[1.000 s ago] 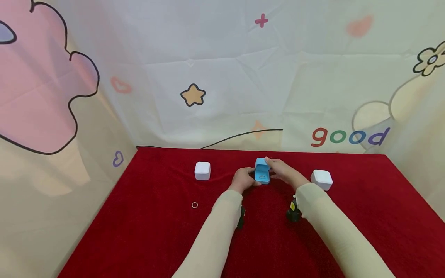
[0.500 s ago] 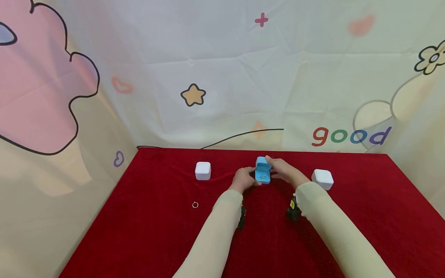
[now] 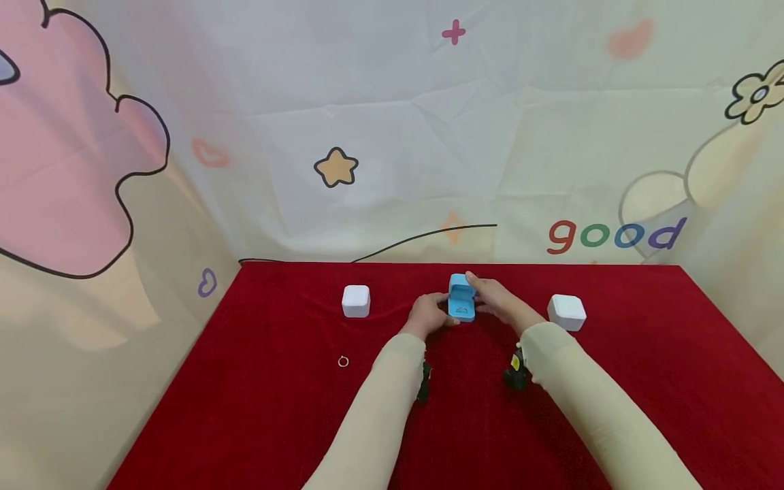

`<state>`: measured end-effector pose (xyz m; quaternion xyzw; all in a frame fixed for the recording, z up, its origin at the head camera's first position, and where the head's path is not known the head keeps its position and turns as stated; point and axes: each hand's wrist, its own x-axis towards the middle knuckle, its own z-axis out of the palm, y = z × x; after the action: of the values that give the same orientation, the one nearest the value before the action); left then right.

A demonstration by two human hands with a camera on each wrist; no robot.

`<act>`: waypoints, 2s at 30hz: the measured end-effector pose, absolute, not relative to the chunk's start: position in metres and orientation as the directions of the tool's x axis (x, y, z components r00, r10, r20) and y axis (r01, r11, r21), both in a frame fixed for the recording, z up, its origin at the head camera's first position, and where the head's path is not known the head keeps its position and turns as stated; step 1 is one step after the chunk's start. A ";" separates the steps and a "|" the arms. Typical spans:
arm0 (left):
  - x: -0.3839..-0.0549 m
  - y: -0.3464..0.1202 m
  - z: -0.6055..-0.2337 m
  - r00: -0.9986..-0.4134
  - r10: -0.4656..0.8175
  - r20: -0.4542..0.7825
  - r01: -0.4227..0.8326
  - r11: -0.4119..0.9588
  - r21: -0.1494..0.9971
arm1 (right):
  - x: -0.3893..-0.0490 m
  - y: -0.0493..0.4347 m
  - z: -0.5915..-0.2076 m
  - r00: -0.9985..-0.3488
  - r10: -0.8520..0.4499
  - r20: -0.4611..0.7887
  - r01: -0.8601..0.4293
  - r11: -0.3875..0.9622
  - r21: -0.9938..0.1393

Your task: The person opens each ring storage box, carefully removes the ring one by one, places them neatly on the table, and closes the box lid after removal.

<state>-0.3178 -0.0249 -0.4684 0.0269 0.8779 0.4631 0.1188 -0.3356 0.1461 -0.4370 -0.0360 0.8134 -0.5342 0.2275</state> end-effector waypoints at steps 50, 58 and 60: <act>-0.316 -0.028 -0.469 -0.963 0.230 -0.144 0.006 0.550 0.835 | -0.295 0.166 -0.433 -0.990 -0.095 -0.106 0.061 0.396 -0.916; -0.318 -0.029 -0.470 -0.962 0.230 -0.146 0.010 0.564 0.826 | -0.288 0.170 -0.436 -0.990 -0.138 -0.042 -0.031 0.489 -0.872; -0.317 -0.029 -0.470 -0.961 0.232 -0.151 0.008 0.568 0.823 | -0.286 0.169 -0.437 -0.988 -0.150 -0.031 -0.049 0.498 -0.866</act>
<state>-0.3175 -0.0292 -0.4700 0.0684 0.8769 0.4599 0.1220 -0.2860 0.1694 -0.4373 -0.0576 0.8640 -0.4976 0.0509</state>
